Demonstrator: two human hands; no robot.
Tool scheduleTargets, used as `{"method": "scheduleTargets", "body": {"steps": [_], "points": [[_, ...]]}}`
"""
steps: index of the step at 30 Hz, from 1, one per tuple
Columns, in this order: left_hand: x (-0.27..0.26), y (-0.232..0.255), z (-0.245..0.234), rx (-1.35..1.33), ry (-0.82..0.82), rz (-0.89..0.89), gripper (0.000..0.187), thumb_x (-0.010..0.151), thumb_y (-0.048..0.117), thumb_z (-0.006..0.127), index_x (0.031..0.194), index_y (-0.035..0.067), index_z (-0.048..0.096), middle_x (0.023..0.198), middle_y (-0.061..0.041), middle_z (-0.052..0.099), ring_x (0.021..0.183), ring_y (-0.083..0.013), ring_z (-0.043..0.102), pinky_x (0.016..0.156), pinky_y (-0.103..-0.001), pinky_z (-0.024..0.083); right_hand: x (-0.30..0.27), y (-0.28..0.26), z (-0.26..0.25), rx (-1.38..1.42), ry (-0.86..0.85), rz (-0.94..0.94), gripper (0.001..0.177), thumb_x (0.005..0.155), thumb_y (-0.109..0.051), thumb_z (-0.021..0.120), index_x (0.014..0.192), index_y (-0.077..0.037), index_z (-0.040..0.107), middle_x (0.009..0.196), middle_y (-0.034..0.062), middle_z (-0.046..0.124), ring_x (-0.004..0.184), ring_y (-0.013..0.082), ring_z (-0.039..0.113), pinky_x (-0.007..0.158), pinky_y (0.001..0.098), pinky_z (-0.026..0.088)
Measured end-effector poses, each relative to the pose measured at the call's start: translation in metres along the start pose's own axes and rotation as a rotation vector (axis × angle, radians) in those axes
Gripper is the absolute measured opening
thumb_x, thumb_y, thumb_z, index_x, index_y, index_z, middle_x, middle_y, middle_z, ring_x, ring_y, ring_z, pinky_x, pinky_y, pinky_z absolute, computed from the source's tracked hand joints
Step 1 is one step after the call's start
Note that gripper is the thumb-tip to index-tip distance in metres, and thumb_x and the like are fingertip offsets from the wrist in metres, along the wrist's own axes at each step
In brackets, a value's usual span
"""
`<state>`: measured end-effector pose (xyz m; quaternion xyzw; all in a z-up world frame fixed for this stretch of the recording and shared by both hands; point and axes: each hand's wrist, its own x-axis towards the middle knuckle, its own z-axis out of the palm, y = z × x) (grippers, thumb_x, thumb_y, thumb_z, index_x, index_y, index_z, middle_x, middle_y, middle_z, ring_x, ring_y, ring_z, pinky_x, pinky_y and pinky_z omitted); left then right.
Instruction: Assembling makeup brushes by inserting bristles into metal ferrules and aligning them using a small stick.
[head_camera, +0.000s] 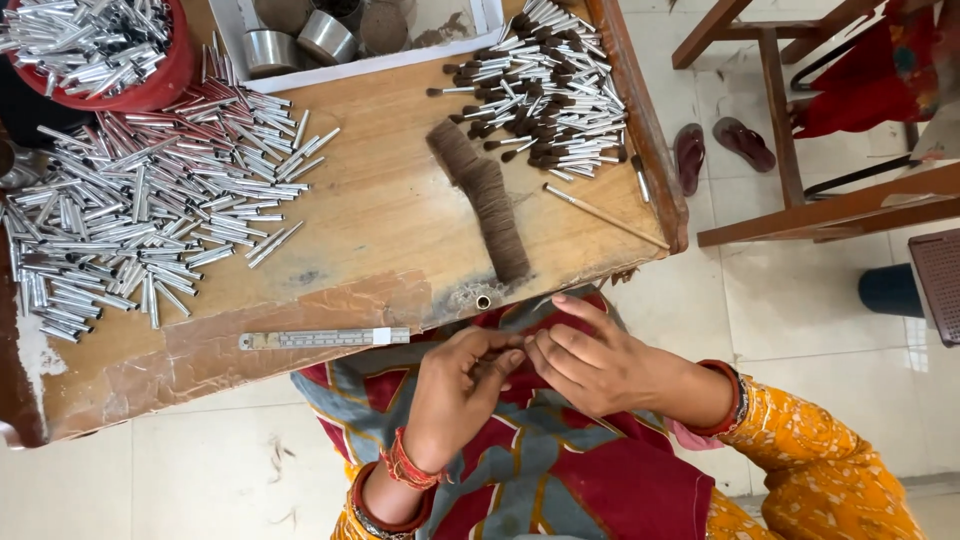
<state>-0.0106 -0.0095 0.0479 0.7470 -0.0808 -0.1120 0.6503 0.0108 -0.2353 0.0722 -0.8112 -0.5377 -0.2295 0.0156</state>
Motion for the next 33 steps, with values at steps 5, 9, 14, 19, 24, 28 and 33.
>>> {"method": "scheduleTargets", "body": {"steps": [5, 9, 14, 19, 24, 28, 33], "points": [[-0.003, 0.004, 0.004, 0.045, 0.044, 0.084, 0.009, 0.093, 0.0, 0.07, 0.101, -0.003, 0.071, 0.087, -0.008, 0.072, 0.07, -0.0071, 0.068, 0.058, -0.024, 0.053, -0.003, -0.008, 0.005, 0.065, 0.06, 0.056, 0.022, 0.09, -0.014, 0.074, 0.106, 0.001, 0.072, 0.1, 0.007, 0.064, 0.097, 0.0217, 0.061, 0.111, 0.0551, 0.049], [-0.008, -0.004, 0.008, -0.119, 0.016, -0.031, 0.005, 0.095, 0.001, 0.071, 0.096, -0.004, 0.069, 0.081, -0.004, 0.067, 0.064, -0.0047, 0.061, 0.052, -0.021, 0.049, 0.004, -0.01, 0.004, 0.62, 0.203, 0.442, 0.039, 0.079, -0.015, 0.083, 0.113, 0.001, 0.072, 0.108, 0.0093, 0.07, 0.104, 0.0296, 0.063, 0.111, 0.0564, 0.045], [-0.011, -0.023, 0.013, -0.334, -0.059, -0.128, 0.006, 0.098, 0.004, 0.068, 0.099, -0.002, 0.068, 0.084, -0.002, 0.069, 0.068, -0.0028, 0.064, 0.053, -0.019, 0.053, -0.014, -0.026, 0.025, 0.991, 0.278, 0.637, 0.035, 0.079, -0.004, 0.084, 0.113, -0.006, 0.076, 0.105, 0.0041, 0.075, 0.102, 0.0215, 0.067, 0.113, 0.0511, 0.051], [-0.011, -0.025, 0.016, -0.405, -0.091, -0.152, 0.008, 0.1, 0.005, 0.067, 0.103, -0.002, 0.068, 0.086, -0.003, 0.072, 0.072, -0.0036, 0.068, 0.055, -0.019, 0.055, -0.018, -0.03, 0.029, 0.943, 0.34, 0.621, 0.027, 0.083, 0.003, 0.077, 0.108, -0.006, 0.078, 0.104, 0.0039, 0.078, 0.1, 0.0197, 0.068, 0.112, 0.0496, 0.055], [-0.016, -0.04, 0.011, -0.241, 0.07, -0.137, 0.008, 0.097, 0.005, 0.069, 0.1, -0.003, 0.069, 0.087, -0.006, 0.07, 0.07, -0.0064, 0.063, 0.057, -0.023, 0.053, -0.014, -0.025, 0.025, 0.864, 0.435, 0.683, 0.018, 0.087, 0.001, 0.076, 0.104, -0.005, 0.077, 0.093, 0.0015, 0.077, 0.092, 0.0169, 0.07, 0.108, 0.047, 0.058], [0.005, -0.006, 0.004, 0.119, 0.333, 0.084, 0.017, 0.088, 0.003, 0.075, 0.103, -0.003, 0.068, 0.091, -0.011, 0.068, 0.067, -0.0125, 0.06, 0.059, -0.028, 0.05, -0.011, -0.018, 0.037, 0.878, 0.436, 0.783, 0.014, 0.087, 0.0, 0.078, 0.1, -0.004, 0.077, 0.095, 0.0046, 0.078, 0.091, 0.019, 0.07, 0.104, 0.0425, 0.058], [0.02, -0.036, 0.014, 0.465, 0.447, 0.368, 0.035, 0.082, 0.002, 0.08, 0.116, 0.002, 0.071, 0.105, -0.013, 0.073, 0.08, -0.0251, 0.07, 0.074, -0.036, 0.058, -0.019, -0.019, 0.07, 1.178, 0.357, 1.081, 0.01, 0.094, -0.005, 0.073, 0.101, 0.001, 0.078, 0.098, 0.01, 0.08, 0.087, 0.0156, 0.073, 0.081, 0.0294, 0.058]]}}
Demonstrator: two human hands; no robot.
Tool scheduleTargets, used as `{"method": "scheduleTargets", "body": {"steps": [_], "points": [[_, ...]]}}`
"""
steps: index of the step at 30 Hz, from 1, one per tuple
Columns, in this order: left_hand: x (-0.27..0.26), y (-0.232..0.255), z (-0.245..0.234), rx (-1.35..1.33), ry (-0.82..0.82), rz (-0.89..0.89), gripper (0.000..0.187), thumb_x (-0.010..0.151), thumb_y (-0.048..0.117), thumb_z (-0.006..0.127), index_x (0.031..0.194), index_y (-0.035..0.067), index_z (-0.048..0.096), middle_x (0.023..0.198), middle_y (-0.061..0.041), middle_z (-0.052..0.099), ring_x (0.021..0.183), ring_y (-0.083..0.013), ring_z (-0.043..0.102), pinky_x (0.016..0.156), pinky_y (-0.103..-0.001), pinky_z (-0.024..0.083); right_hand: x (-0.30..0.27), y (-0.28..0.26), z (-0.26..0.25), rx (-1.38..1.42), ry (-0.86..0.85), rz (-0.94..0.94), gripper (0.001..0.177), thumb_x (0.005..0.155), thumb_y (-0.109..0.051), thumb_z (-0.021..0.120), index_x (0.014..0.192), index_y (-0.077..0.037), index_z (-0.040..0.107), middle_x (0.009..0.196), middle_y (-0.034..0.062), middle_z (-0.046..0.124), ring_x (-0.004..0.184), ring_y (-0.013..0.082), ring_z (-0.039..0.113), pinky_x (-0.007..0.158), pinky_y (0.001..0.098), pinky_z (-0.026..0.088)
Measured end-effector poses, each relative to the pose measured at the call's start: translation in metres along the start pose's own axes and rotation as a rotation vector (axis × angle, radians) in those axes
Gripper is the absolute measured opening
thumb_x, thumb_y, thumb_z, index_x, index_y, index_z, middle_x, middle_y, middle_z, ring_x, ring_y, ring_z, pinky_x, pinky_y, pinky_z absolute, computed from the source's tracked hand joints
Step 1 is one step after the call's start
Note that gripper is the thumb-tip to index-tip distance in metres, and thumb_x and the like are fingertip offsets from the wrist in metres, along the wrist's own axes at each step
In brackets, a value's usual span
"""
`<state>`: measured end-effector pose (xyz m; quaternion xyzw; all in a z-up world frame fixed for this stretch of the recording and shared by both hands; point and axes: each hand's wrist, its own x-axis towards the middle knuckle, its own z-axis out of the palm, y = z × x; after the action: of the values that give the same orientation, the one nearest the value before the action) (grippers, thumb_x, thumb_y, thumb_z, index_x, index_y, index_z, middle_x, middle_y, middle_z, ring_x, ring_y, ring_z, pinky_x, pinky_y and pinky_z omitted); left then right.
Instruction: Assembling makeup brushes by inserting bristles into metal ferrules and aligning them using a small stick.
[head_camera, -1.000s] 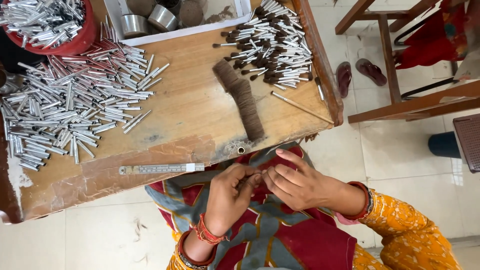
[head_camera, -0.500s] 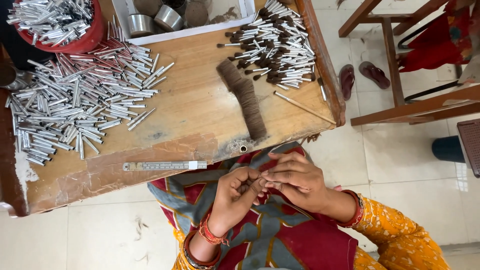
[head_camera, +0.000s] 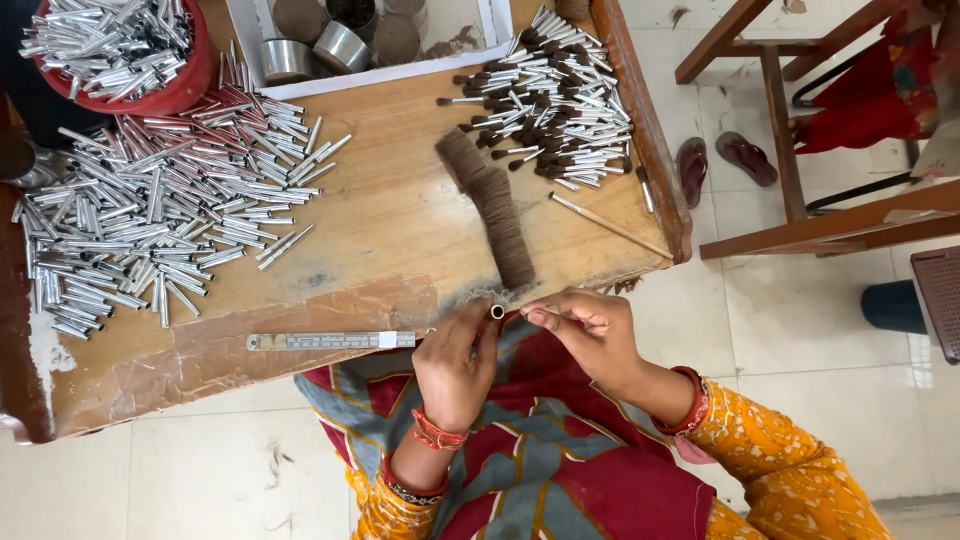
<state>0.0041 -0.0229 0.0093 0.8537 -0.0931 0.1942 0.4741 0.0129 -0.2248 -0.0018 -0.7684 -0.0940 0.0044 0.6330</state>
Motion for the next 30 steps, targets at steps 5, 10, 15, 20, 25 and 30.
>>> {"method": "scheduleTargets", "body": {"steps": [5, 10, 15, 20, 25, 30], "points": [[0.002, -0.001, 0.002, 0.005, 0.026, 0.086, 0.028, 0.085, -0.001, 0.078, 0.112, 0.006, 0.074, 0.108, -0.009, 0.075, 0.092, -0.0267, 0.074, 0.079, -0.036, 0.06, 0.005, 0.008, 0.005, 0.097, -0.009, 0.077, 0.014, 0.098, -0.004, 0.068, 0.107, 0.003, 0.077, 0.1, 0.0117, 0.078, 0.087, 0.0122, 0.073, 0.079, 0.0253, 0.061], [0.003, -0.001, 0.001, -0.02, 0.029, 0.091, 0.027, 0.085, -0.001, 0.079, 0.111, 0.006, 0.075, 0.106, -0.008, 0.074, 0.091, -0.0252, 0.074, 0.077, -0.034, 0.06, 0.009, -0.002, 0.009, 0.036, -0.049, 0.027, 0.015, 0.099, -0.003, 0.067, 0.109, 0.003, 0.076, 0.104, 0.0115, 0.078, 0.091, 0.0131, 0.075, 0.081, 0.0247, 0.061], [-0.003, -0.009, 0.005, -0.007, 0.026, 0.092, 0.029, 0.083, -0.001, 0.08, 0.111, 0.006, 0.076, 0.105, -0.009, 0.074, 0.087, -0.0251, 0.074, 0.075, -0.035, 0.059, 0.013, -0.018, 0.011, -0.162, -0.097, -0.022, 0.021, 0.094, -0.002, 0.069, 0.114, 0.001, 0.075, 0.101, 0.0115, 0.08, 0.09, 0.0131, 0.079, 0.077, 0.0238, 0.062], [-0.004, -0.01, 0.002, -0.033, 0.024, 0.108, 0.029, 0.083, -0.002, 0.078, 0.111, 0.007, 0.075, 0.108, -0.008, 0.075, 0.089, -0.0251, 0.074, 0.076, -0.035, 0.06, 0.016, -0.029, 0.007, -0.304, -0.141, -0.121, 0.028, 0.091, -0.007, 0.075, 0.118, -0.003, 0.074, 0.109, 0.0111, 0.079, 0.094, 0.0204, 0.077, 0.08, 0.0307, 0.06], [-0.007, -0.007, -0.007, -0.087, -0.022, 0.023, 0.038, 0.084, 0.001, 0.08, 0.12, 0.008, 0.069, 0.104, -0.006, 0.076, 0.072, -0.0199, 0.066, 0.066, -0.032, 0.056, 0.016, -0.051, 0.004, -0.546, -0.104, -0.407, 0.051, 0.082, -0.02, 0.083, 0.131, -0.012, 0.07, 0.117, 0.0075, 0.069, 0.097, 0.0266, 0.063, 0.083, 0.0385, 0.053], [-0.008, -0.003, -0.016, -0.189, -0.118, -0.098, 0.054, 0.084, 0.003, 0.081, 0.133, 0.007, 0.058, 0.102, -0.004, 0.079, 0.05, -0.0099, 0.053, 0.049, -0.027, 0.048, 0.008, -0.05, 0.001, -0.76, -0.128, -0.522, 0.051, 0.086, -0.028, 0.083, 0.134, -0.023, 0.069, 0.125, 0.0078, 0.061, 0.1, 0.029, 0.058, 0.086, 0.0407, 0.051]]}}
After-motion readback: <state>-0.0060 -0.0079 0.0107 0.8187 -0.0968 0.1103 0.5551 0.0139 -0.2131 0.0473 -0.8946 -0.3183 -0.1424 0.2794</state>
